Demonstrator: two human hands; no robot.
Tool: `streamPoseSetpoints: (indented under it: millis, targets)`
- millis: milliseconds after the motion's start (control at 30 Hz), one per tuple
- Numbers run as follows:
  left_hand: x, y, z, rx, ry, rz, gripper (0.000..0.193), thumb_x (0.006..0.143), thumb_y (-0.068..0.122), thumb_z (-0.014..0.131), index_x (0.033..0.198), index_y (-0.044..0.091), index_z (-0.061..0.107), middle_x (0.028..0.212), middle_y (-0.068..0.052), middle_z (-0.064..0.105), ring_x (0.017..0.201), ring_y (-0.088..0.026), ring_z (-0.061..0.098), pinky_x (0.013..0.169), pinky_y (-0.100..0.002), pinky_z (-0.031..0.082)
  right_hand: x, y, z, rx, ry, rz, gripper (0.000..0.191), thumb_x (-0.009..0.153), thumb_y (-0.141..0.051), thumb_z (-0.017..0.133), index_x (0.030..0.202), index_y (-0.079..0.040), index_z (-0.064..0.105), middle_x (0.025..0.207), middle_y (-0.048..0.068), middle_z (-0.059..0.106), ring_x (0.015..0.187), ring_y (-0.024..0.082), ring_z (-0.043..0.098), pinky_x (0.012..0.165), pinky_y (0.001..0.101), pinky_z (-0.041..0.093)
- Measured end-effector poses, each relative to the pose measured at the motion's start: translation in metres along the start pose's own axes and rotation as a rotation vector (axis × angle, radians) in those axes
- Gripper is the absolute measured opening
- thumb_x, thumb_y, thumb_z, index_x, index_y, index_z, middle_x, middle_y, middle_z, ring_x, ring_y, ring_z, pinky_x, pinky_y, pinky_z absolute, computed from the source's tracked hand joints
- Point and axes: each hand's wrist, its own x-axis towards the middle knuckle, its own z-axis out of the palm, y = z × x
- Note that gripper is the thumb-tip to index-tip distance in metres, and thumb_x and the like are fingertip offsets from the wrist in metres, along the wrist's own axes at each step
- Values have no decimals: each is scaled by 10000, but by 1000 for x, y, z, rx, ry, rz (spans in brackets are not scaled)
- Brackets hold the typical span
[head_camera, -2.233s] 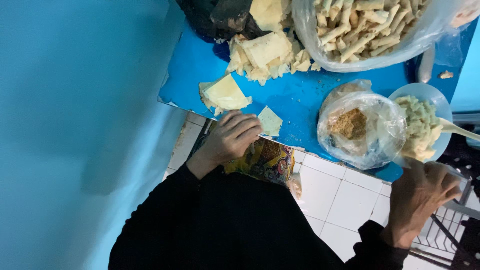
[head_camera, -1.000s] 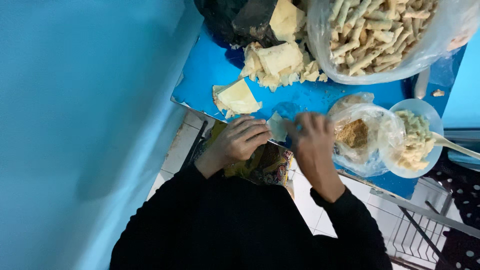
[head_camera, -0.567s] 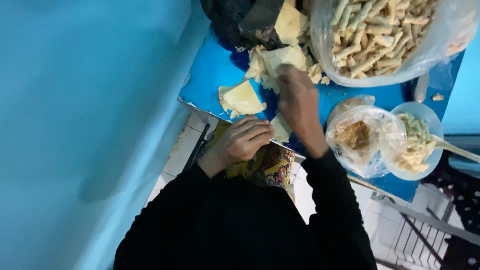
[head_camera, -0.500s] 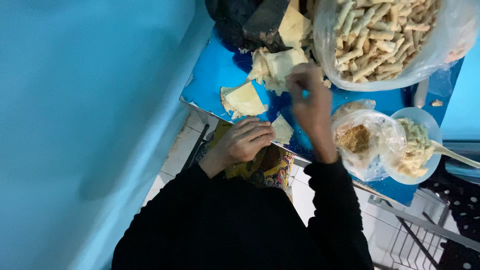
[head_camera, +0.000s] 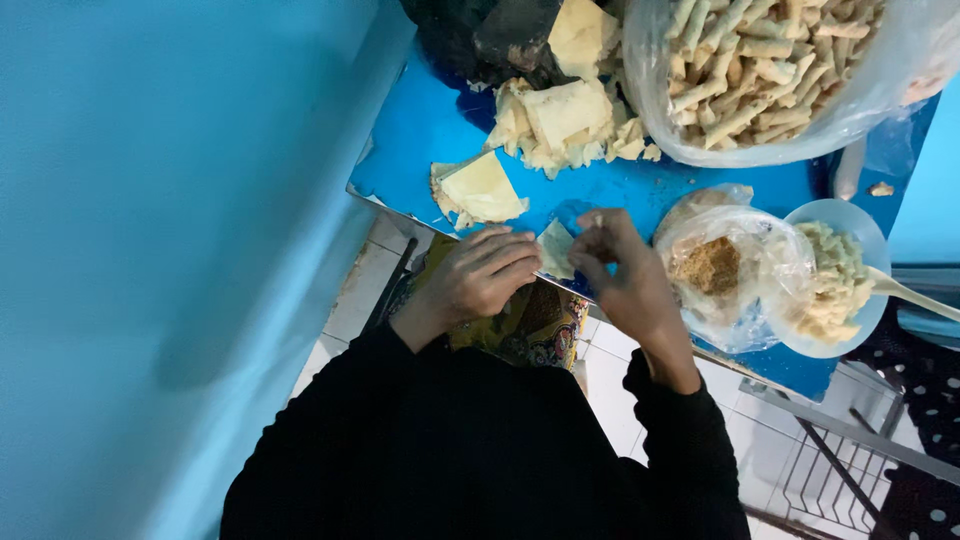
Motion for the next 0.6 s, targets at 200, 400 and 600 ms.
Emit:
streamPoseSetpoints:
  millis: [200, 400, 600]
  targets:
    - [3, 3, -4, -1, -29, -20, 140, 939, 128, 766, 1051, 51, 730, 1202, -76, 699, 1228, -247, 648, 1084, -436, 498, -2, 2, 8, -50, -3, 45, 361, 926, 13, 671, 1260, -28, 539, 951, 123, 736, 878, 201, 739, 761, 335, 576]
    - [3, 4, -2, -24, -36, -33, 166, 927, 144, 783, 1059, 62, 723, 1180, -69, 697, 1214, -258, 654, 1059, -450, 510, 0, -13, 8, -197, 64, -10, 344, 930, -18, 663, 1250, -24, 539, 916, 165, 717, 835, 310, 738, 716, 404, 563]
    - [0, 1, 1, -54, -18, -57, 203, 911, 140, 803, 1070, 41, 725, 1179, -82, 696, 1206, -267, 659, 1058, -454, 507, 31, -23, -8, -465, 321, -234, 279, 1011, 33, 609, 1272, -17, 527, 1018, 215, 671, 949, 416, 674, 784, 473, 517]
